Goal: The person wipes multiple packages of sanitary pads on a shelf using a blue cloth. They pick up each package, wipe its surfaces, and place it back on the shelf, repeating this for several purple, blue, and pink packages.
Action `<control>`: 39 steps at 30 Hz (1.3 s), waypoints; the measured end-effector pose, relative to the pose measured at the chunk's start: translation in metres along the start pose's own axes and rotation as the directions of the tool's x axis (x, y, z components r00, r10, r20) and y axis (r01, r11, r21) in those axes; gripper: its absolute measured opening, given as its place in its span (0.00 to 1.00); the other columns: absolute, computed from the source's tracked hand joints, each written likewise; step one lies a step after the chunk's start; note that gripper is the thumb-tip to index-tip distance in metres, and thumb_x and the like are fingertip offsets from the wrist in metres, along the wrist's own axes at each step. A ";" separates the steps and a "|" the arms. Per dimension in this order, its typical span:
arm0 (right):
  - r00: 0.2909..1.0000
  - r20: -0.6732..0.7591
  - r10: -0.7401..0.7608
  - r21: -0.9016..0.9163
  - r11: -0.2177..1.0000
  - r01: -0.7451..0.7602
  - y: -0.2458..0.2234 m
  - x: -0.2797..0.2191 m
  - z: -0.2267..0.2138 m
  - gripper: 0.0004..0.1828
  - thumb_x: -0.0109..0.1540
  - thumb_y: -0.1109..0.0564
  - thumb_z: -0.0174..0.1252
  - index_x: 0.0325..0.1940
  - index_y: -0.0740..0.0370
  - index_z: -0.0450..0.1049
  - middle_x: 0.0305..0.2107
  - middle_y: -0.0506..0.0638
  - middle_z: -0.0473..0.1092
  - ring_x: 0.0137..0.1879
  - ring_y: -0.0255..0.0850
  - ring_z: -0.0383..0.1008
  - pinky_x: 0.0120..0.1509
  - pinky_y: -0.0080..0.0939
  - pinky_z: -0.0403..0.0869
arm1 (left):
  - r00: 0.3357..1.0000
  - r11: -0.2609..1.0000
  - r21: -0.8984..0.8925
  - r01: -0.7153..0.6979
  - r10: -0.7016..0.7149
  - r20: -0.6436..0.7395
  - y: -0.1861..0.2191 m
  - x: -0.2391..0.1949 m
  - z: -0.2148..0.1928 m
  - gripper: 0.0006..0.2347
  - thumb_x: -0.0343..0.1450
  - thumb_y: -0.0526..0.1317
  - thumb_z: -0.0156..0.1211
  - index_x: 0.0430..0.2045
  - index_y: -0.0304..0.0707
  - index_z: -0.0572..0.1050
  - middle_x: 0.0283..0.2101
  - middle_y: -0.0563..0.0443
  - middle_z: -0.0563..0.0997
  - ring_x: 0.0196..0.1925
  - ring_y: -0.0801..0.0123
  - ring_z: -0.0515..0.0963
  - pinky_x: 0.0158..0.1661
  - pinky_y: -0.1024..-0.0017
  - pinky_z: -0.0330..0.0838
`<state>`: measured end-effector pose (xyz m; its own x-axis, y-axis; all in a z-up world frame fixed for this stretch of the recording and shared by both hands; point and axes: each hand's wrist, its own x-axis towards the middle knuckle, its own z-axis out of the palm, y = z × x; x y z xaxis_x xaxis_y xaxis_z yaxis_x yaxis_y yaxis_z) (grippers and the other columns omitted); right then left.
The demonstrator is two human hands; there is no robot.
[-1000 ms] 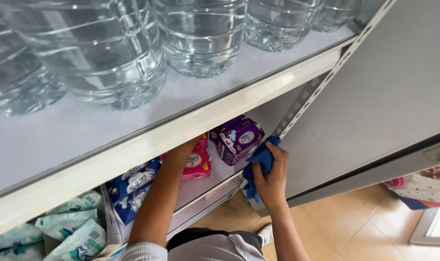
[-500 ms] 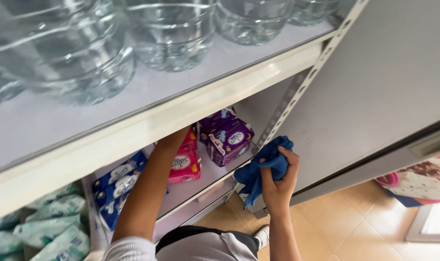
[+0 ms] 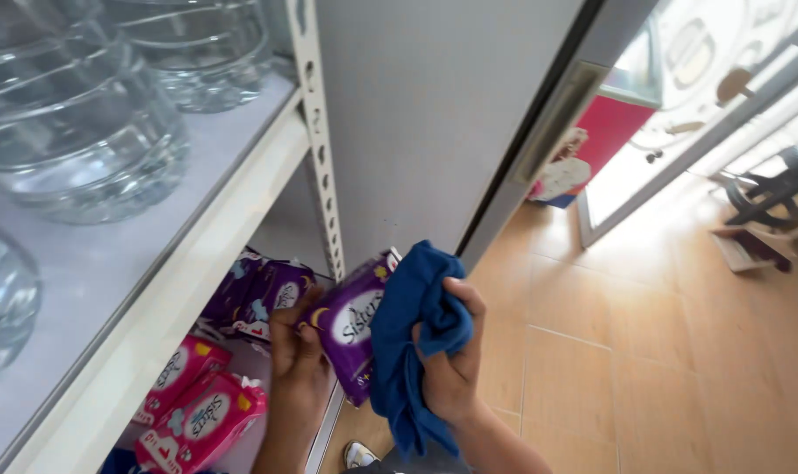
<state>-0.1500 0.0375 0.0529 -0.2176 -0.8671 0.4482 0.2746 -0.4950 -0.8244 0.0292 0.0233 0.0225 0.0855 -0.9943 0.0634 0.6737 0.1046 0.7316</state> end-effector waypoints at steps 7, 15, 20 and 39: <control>0.995 0.089 0.054 -0.170 0.985 -0.038 -0.014 -0.020 -0.016 0.28 0.68 0.65 0.55 0.71 0.60 0.56 0.56 0.51 0.61 0.57 0.36 0.66 0.63 0.36 0.69 | 0.955 0.936 0.190 0.297 -0.294 -0.043 -0.062 -0.024 0.014 0.30 0.66 0.41 0.66 0.59 0.48 0.54 0.55 0.43 0.73 0.56 0.64 0.77 0.51 0.67 0.76; 0.962 0.170 0.214 0.155 0.958 -0.241 -0.061 -0.019 -0.024 0.33 0.66 0.67 0.54 0.71 0.50 0.51 0.54 0.51 0.60 0.57 0.36 0.65 0.60 0.37 0.72 | 0.775 0.634 -0.448 0.630 -0.548 0.313 -0.115 -0.031 0.015 0.32 0.67 0.51 0.62 0.63 0.34 0.58 0.57 0.36 0.74 0.57 0.54 0.77 0.52 0.63 0.80; 0.990 0.029 0.136 -0.266 0.956 -0.123 -0.047 -0.032 -0.071 0.31 0.66 0.69 0.52 0.71 0.54 0.55 0.52 0.50 0.60 0.53 0.34 0.64 0.56 0.34 0.71 | 0.855 0.852 -0.066 0.519 -0.518 0.026 -0.134 -0.034 0.008 0.26 0.70 0.46 0.59 0.60 0.41 0.57 0.55 0.39 0.73 0.56 0.56 0.79 0.49 0.61 0.80; 0.924 0.300 0.237 -0.847 0.511 0.144 -0.057 -0.092 -0.048 0.24 0.64 0.41 0.61 0.64 0.44 0.77 0.70 0.58 0.54 0.77 0.60 0.46 0.80 0.64 0.54 | 0.980 0.644 0.740 -0.196 0.158 0.122 -0.084 -0.103 0.042 0.30 0.63 0.36 0.70 0.56 0.36 0.57 0.60 0.37 0.66 0.63 0.53 0.70 0.60 0.57 0.66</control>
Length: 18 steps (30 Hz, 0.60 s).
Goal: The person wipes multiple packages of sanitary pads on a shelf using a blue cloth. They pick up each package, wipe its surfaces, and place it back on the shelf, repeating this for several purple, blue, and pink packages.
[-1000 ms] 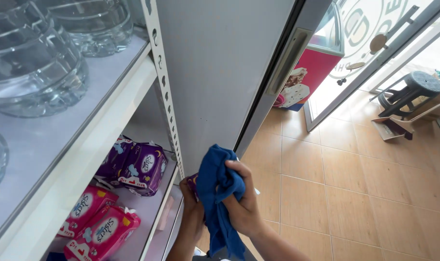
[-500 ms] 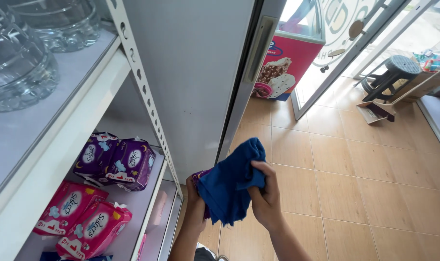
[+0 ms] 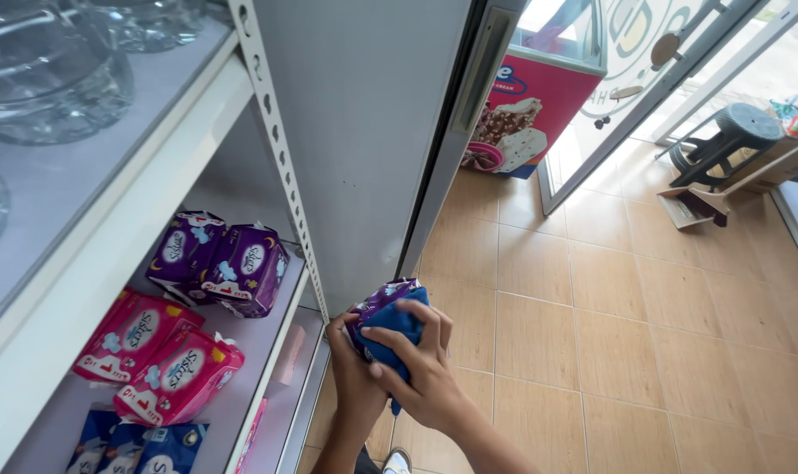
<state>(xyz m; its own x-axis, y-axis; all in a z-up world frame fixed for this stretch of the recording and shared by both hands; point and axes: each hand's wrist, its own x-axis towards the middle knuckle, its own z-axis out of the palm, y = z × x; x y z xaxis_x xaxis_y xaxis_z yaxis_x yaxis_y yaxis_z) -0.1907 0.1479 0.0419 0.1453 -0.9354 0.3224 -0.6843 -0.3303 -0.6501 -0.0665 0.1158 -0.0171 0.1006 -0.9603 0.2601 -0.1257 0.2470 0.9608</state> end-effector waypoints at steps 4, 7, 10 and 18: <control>0.962 -0.211 -0.174 -0.072 0.984 0.162 -0.014 0.022 0.009 0.22 0.64 0.47 0.56 0.62 0.47 0.77 0.71 0.66 0.52 0.79 0.69 0.42 0.78 0.69 0.53 | 0.998 0.999 0.021 0.024 -0.023 -0.054 0.029 0.007 -0.018 0.30 0.60 0.36 0.71 0.53 0.36 0.58 0.58 0.38 0.69 0.61 0.55 0.72 0.58 0.61 0.68; 0.950 -0.265 -0.163 0.015 0.985 0.173 -0.009 0.044 0.007 0.23 0.66 0.46 0.53 0.64 0.50 0.75 0.72 0.64 0.55 0.79 0.67 0.51 0.77 0.67 0.58 | 0.994 0.997 0.016 -0.076 0.077 -0.077 0.035 0.016 -0.029 0.27 0.64 0.36 0.71 0.53 0.35 0.60 0.57 0.37 0.69 0.61 0.55 0.72 0.61 0.61 0.67; 0.970 -0.215 0.109 0.425 0.905 -0.007 0.006 0.057 0.013 0.26 0.69 0.40 0.47 0.67 0.51 0.69 0.72 0.62 0.56 0.73 0.63 0.66 0.73 0.61 0.70 | 0.979 0.988 -0.069 -0.141 0.129 -0.156 0.041 0.022 -0.039 0.28 0.64 0.37 0.73 0.53 0.34 0.59 0.57 0.35 0.66 0.60 0.55 0.70 0.61 0.60 0.65; 0.806 -0.477 -0.351 -0.123 0.934 0.335 -0.044 0.048 0.038 0.25 0.73 0.46 0.37 0.64 0.57 0.73 0.68 0.68 0.60 0.75 0.70 0.58 0.81 0.72 0.55 | 0.976 0.955 -0.269 -0.127 0.071 -0.208 0.034 0.042 -0.062 0.31 0.65 0.34 0.62 0.61 0.36 0.52 0.57 0.39 0.64 0.60 0.62 0.67 0.61 0.64 0.63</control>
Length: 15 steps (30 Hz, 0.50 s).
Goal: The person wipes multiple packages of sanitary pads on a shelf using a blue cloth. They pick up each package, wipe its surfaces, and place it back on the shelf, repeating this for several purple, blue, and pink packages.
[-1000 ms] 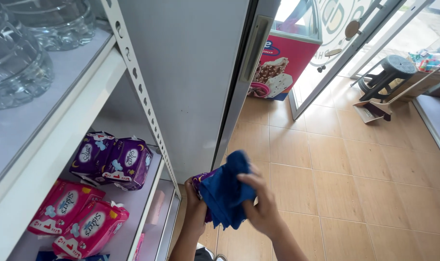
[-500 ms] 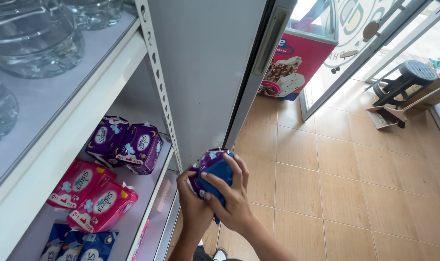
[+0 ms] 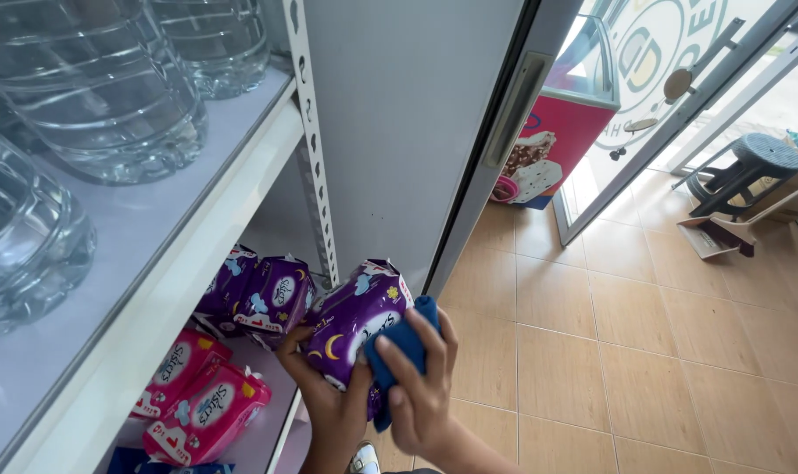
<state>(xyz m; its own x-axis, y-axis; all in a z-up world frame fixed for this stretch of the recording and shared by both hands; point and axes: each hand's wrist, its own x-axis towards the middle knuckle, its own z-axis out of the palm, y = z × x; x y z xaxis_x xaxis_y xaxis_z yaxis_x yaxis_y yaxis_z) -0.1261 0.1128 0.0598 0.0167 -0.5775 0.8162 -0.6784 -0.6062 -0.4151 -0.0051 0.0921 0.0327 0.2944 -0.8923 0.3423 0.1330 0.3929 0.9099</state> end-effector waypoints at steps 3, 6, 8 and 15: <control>0.991 -0.048 -0.127 0.009 0.992 0.128 -0.002 -0.019 0.022 0.23 0.70 0.47 0.41 0.62 0.57 0.73 0.64 0.67 0.63 0.73 0.72 0.59 0.79 0.72 0.56 | 0.984 0.973 0.144 -0.178 0.181 -0.004 -0.004 0.005 -0.001 0.30 0.64 0.30 0.64 0.58 0.35 0.53 0.60 0.38 0.60 0.65 0.59 0.63 0.66 0.62 0.57; 0.983 -0.041 -0.181 0.019 0.983 0.182 0.004 -0.018 0.030 0.20 0.70 0.48 0.46 0.62 0.52 0.75 0.63 0.64 0.67 0.74 0.68 0.61 0.77 0.64 0.59 | 0.999 0.996 0.080 -0.040 0.043 -0.024 -0.020 0.006 -0.009 0.31 0.65 0.32 0.63 0.61 0.36 0.52 0.59 0.40 0.61 0.63 0.60 0.64 0.64 0.63 0.59; 0.984 -0.028 -0.177 0.029 0.984 0.178 0.014 -0.007 0.033 0.21 0.69 0.49 0.45 0.63 0.53 0.75 0.64 0.62 0.67 0.75 0.68 0.61 0.77 0.64 0.60 | 0.997 0.993 0.094 -0.076 0.077 -0.008 -0.018 0.011 -0.011 0.29 0.66 0.32 0.64 0.59 0.36 0.54 0.59 0.39 0.61 0.62 0.59 0.65 0.64 0.63 0.59; 0.964 0.129 0.234 0.406 0.874 -0.267 0.013 0.048 0.021 0.33 0.73 0.42 0.41 0.75 0.68 0.60 0.71 0.66 0.62 0.80 0.62 0.60 0.82 0.59 0.59 | 0.939 0.918 0.211 -0.335 0.308 0.153 0.037 0.015 -0.027 0.25 0.67 0.36 0.68 0.52 0.37 0.57 0.64 0.34 0.59 0.66 0.54 0.67 0.64 0.59 0.65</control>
<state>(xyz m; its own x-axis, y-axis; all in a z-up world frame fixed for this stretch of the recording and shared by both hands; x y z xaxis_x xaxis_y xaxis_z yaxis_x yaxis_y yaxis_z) -0.1185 0.0655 0.0845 -0.0478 -0.7691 0.6373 -0.2991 -0.5977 -0.7438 0.0300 0.0994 0.0654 0.1724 -0.7511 0.6373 -0.1763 0.6130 0.7701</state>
